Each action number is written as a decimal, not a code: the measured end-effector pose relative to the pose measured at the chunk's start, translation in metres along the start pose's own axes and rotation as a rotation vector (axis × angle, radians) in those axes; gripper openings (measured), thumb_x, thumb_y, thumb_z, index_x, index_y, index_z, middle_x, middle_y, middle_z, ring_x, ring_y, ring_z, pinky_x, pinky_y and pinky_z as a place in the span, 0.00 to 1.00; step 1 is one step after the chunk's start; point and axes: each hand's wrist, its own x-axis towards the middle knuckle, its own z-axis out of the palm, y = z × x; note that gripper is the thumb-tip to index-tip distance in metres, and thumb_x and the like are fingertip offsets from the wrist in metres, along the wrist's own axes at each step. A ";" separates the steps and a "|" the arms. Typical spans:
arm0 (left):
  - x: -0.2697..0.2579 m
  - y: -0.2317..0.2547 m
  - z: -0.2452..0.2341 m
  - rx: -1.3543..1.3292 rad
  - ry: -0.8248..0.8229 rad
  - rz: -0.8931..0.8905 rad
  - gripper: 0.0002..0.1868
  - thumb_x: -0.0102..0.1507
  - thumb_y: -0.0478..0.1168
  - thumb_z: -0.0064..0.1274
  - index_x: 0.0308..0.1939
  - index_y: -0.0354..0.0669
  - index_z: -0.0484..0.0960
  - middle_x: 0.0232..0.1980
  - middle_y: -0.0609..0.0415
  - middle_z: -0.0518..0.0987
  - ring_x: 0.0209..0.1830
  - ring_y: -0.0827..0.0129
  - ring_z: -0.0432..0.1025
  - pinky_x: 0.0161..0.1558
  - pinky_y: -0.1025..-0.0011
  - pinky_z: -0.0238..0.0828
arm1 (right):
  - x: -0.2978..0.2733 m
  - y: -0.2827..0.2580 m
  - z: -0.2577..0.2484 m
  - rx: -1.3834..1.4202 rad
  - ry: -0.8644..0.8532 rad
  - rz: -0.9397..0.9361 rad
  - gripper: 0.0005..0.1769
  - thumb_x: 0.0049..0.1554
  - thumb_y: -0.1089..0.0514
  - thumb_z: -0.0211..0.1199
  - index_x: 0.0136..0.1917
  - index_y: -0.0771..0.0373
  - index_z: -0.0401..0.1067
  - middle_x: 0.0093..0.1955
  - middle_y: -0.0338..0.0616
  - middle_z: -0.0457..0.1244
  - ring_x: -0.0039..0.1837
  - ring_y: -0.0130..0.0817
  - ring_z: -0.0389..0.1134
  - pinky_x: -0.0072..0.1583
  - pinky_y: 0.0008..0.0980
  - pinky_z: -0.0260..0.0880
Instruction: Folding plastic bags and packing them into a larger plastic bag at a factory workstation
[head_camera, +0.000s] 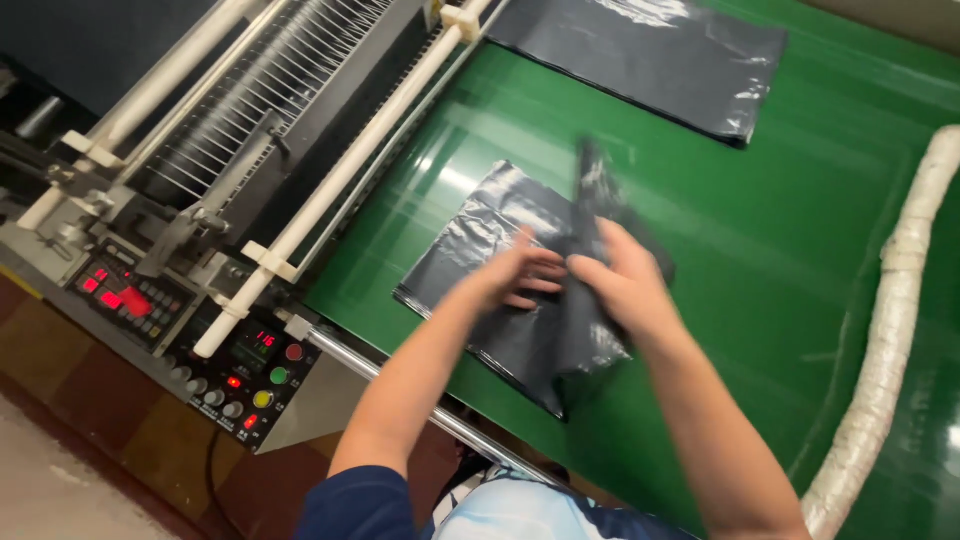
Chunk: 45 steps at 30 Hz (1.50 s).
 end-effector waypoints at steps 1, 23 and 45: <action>-0.005 0.000 -0.025 -0.002 0.007 0.006 0.47 0.66 0.75 0.09 0.69 0.51 0.69 0.70 0.47 0.72 0.68 0.55 0.69 0.59 0.38 0.63 | 0.012 0.020 0.016 0.000 -0.008 -0.005 0.31 0.54 0.65 0.67 0.70 0.61 0.66 0.50 0.48 0.69 0.50 0.31 0.70 0.51 0.37 0.75; 0.043 -0.037 -0.138 1.018 0.699 0.127 0.18 0.70 0.50 0.40 0.53 0.42 0.74 0.51 0.45 0.77 0.54 0.47 0.75 0.49 0.53 0.76 | 0.044 0.188 -0.135 -0.687 0.103 0.149 0.19 0.55 0.49 0.70 0.53 0.63 0.75 0.48 0.51 0.65 0.51 0.46 0.67 0.54 0.42 0.68; 0.033 0.019 -0.049 1.320 0.499 -0.047 0.40 0.54 0.68 0.60 0.48 0.32 0.75 0.47 0.39 0.76 0.59 0.42 0.68 0.55 0.37 0.67 | -0.112 0.152 -0.140 -1.019 -0.024 0.621 0.20 0.59 0.39 0.58 0.52 0.55 0.68 0.45 0.54 0.64 0.54 0.53 0.70 0.56 0.47 0.69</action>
